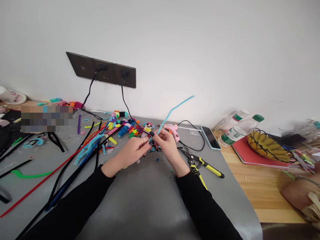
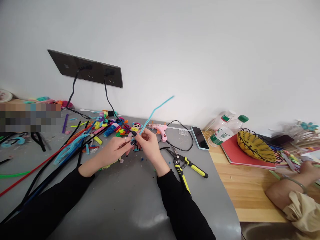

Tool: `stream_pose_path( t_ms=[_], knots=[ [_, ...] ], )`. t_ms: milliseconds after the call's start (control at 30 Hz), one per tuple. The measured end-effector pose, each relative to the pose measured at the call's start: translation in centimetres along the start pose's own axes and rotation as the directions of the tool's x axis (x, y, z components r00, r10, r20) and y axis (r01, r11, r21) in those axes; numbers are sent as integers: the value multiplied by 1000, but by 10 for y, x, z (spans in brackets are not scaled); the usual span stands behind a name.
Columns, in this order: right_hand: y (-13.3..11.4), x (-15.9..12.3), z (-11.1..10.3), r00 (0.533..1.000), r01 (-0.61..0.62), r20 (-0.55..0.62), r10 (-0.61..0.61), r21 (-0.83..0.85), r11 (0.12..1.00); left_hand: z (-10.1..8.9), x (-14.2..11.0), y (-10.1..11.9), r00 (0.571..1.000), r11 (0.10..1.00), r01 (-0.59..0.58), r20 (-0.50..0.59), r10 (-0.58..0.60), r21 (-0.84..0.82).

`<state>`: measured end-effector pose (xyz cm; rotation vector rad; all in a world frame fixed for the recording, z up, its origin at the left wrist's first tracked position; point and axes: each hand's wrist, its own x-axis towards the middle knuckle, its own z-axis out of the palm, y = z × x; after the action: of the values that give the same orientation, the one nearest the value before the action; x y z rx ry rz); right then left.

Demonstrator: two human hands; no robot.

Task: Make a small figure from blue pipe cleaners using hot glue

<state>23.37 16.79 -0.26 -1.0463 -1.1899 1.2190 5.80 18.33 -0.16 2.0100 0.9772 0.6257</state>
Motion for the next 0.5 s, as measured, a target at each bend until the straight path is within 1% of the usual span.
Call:
stream_pose_path(
  t_ms=[67, 100, 167, 333, 500],
  knots=[
    [2, 1, -1, 1000, -5, -26, 5, 27, 1000, 1, 1, -3, 989, 977, -55, -122, 81, 204],
    [3, 1, -2, 999, -7, -34, 8, 43, 999, 2, 1, -5, 978, 954, -78, -163, 129, 288],
    [5, 2, -3, 999, -15, -38, 17, 76, 997, 3, 3, -11, 954, 912, -124, -205, 218, 392],
    [6, 1, -3, 998, -46, -26, 51, 145, 988, 5, 5, -28, 888, 833, -252, -225, 402, 493],
    [6, 1, -2, 998, -48, -27, 54, 191, 980, 8, 6, -39, 843, 766, -305, -213, 493, 566]
  ],
)
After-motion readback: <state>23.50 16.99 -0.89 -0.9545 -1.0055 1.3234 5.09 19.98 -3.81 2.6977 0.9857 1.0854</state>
